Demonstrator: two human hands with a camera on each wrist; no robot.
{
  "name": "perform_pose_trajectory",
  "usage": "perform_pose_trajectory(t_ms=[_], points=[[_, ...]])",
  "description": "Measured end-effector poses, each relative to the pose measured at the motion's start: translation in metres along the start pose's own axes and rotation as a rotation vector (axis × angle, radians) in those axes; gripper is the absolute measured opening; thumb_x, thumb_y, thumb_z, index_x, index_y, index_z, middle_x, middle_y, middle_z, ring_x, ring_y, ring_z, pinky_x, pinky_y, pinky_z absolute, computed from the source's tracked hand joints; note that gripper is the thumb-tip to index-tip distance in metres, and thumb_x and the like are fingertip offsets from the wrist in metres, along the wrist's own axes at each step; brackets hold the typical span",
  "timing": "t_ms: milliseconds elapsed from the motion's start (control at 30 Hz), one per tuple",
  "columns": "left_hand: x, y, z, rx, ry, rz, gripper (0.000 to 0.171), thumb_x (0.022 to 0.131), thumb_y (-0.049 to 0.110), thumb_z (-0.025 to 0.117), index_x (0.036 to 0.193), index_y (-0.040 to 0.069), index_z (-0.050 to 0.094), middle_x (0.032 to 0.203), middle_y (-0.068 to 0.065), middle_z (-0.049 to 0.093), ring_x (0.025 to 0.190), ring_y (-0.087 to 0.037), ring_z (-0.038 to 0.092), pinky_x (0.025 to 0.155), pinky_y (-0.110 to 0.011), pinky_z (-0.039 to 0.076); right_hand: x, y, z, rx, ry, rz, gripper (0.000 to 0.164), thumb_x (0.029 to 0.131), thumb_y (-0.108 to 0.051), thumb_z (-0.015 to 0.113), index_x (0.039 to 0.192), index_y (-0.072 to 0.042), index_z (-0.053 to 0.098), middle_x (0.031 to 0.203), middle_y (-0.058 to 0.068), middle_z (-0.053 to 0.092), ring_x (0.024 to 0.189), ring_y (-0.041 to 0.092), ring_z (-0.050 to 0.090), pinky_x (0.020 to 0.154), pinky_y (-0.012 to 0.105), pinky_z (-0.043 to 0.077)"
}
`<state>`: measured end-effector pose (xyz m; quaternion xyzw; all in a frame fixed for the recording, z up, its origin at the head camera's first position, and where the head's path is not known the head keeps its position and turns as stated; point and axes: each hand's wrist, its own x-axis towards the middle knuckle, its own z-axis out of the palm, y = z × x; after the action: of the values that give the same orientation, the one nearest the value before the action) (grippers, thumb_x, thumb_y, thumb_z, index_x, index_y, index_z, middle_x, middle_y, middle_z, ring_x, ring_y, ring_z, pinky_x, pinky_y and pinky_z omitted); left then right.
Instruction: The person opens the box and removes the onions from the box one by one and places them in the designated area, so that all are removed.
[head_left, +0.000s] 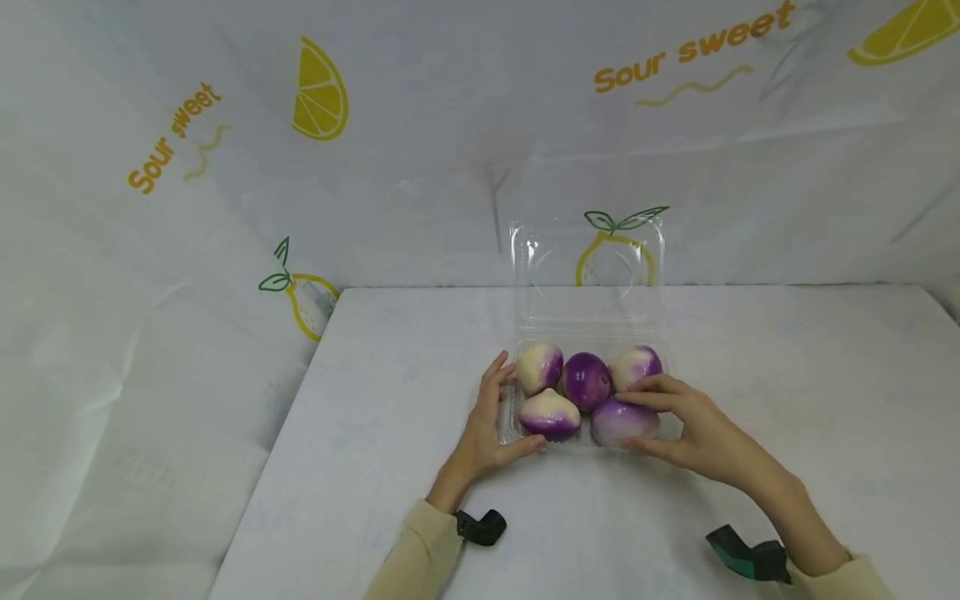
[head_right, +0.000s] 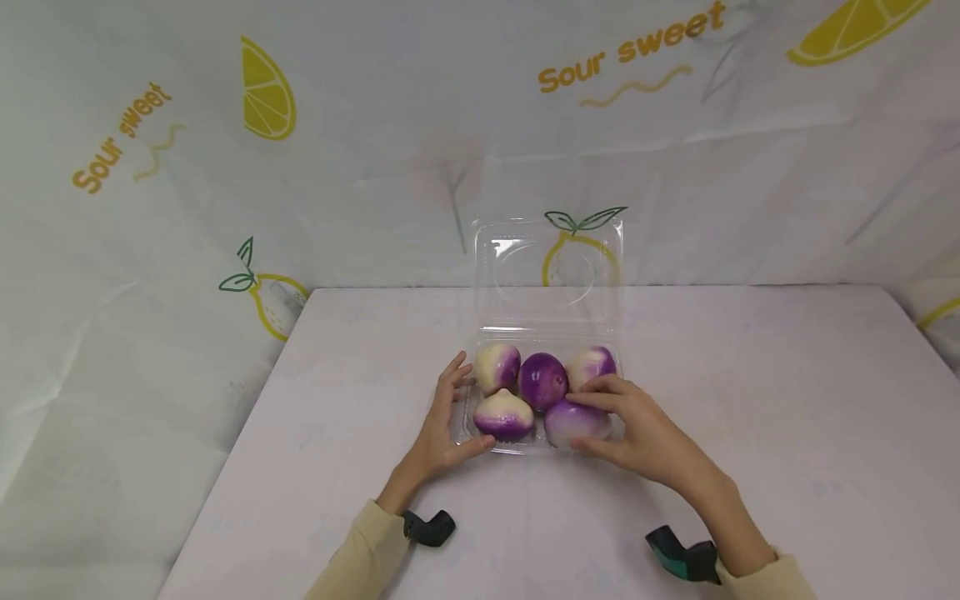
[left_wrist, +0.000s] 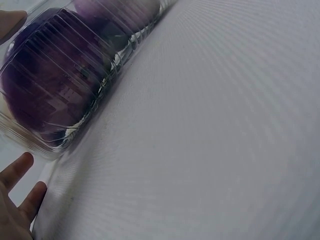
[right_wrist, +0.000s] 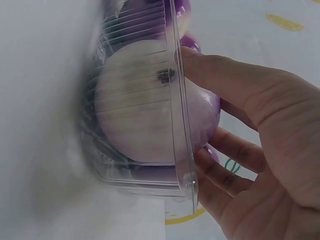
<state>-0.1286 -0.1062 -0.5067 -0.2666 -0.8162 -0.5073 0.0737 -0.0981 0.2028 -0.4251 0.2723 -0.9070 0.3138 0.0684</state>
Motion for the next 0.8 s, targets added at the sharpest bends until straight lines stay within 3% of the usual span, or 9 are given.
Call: perform_pose_trajectory(t_ms=[333,667,800], points=[[0.0005,0.0014,-0.0002,0.007,0.001,-0.003,0.101,0.072,0.034,0.081,0.156,0.01,0.03,0.171,-0.014,0.018,0.133,-0.031,0.05,0.105,-0.042,0.045,0.0011,-0.0013,-0.0001,-0.02,-0.012,0.006,0.053,0.072,-0.022,0.093,0.12,-0.011,0.074,0.121,0.008,0.074,0.111,0.032,0.066,0.09,0.046,0.055],[0.0001,0.0014,0.0,0.009,0.008,0.001,0.101,0.072,0.033,0.082,0.155,0.01,0.032,0.17,-0.015,0.02,0.131,-0.031,0.051,0.103,-0.04,0.045,0.0018,-0.004,-0.0008,-0.031,-0.021,0.008,0.051,0.073,-0.021,0.091,0.12,-0.01,0.075,0.121,0.01,0.074,0.111,0.034,0.067,0.09,0.055,0.054],[0.0001,0.0008,-0.0002,0.013,0.008,0.004,0.1,0.072,0.033,0.082,0.155,0.009,0.032,0.17,-0.016,0.02,0.13,-0.032,0.051,0.103,-0.04,0.045,0.0018,-0.0045,-0.0015,-0.051,0.001,-0.012,0.052,0.072,-0.021,0.092,0.12,-0.011,0.075,0.121,0.011,0.074,0.109,0.032,0.067,0.089,0.049,0.057]])
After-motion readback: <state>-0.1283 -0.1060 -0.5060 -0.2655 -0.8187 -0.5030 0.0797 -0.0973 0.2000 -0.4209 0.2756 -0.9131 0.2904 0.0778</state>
